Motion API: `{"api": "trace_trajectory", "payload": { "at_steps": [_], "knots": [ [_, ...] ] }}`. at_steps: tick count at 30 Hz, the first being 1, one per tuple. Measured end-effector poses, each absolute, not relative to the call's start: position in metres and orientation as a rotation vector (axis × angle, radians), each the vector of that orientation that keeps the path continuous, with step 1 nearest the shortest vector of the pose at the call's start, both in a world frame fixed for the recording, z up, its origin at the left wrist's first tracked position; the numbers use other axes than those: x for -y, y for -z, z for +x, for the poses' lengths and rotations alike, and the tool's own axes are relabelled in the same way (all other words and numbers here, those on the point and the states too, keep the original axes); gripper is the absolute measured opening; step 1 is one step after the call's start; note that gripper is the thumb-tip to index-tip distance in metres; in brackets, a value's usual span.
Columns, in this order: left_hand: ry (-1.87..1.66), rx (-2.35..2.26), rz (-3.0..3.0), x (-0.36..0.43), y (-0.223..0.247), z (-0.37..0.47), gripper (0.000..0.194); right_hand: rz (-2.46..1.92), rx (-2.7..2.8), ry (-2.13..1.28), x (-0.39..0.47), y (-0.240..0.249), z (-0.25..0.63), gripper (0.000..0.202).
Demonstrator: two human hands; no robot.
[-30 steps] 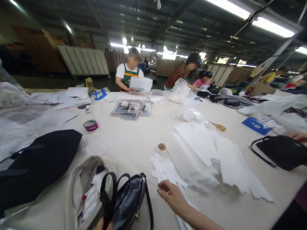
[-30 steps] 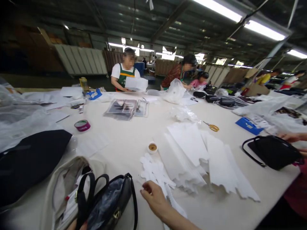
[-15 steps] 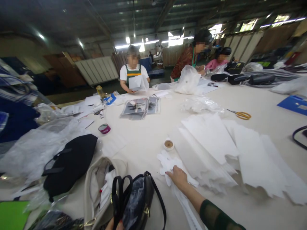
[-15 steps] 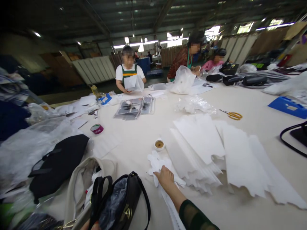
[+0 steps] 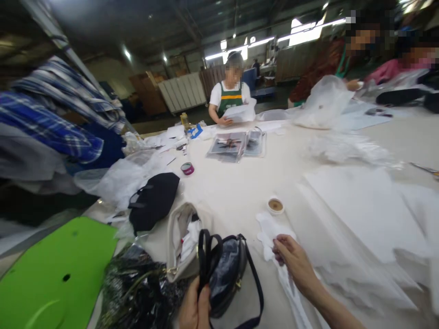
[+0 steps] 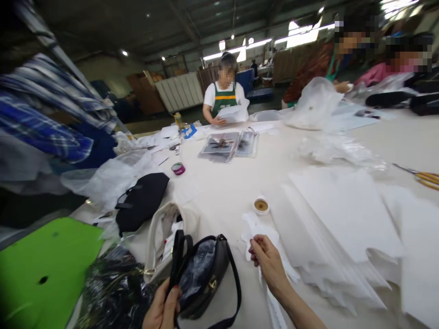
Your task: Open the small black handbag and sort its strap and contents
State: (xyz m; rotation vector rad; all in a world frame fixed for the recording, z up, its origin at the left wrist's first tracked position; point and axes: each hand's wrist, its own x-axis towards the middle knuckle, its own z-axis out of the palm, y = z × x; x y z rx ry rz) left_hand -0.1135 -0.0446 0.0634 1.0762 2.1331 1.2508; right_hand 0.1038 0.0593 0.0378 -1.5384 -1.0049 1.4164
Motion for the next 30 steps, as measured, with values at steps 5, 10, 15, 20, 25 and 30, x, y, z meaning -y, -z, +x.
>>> {"api": "trace_trajectory", "payload": {
  "at_steps": [5, 10, 15, 20, 25, 30],
  "knots": [
    [-1.251, -1.915, 1.138, 0.049, -0.064, -0.115, 0.052, -1.298, 1.140, -1.866, -0.033, -0.080, 0.047, 0.038],
    [-1.181, -1.690, 1.246, 0.050, -0.071, -0.119, 0.039, -1.163, 1.140, -1.971, -0.032, -0.091, 0.008, 0.039],
    [-1.038, -1.508, 1.224, 0.042, -0.081, -0.123, 0.028, -1.184, 1.099, -2.064, -0.030, -0.093, 0.006, 0.041],
    [-1.083, -1.387, 1.047, 0.036, -0.084, -0.126, 0.046, -1.200, 1.066, -2.054, -0.032, -0.091, 0.009, 0.035],
    [-1.171, -1.240, 0.861, 0.032, -0.084, -0.129, 0.040, -1.085, 1.268, -2.194, -0.039, -0.086, 0.008, 0.031],
    [-1.187, -1.390, 0.893, 0.032, -0.082, -0.125, 0.031, -1.144, 1.516, -2.025, -0.032, -0.083, 0.009, 0.033]
  ]
}}
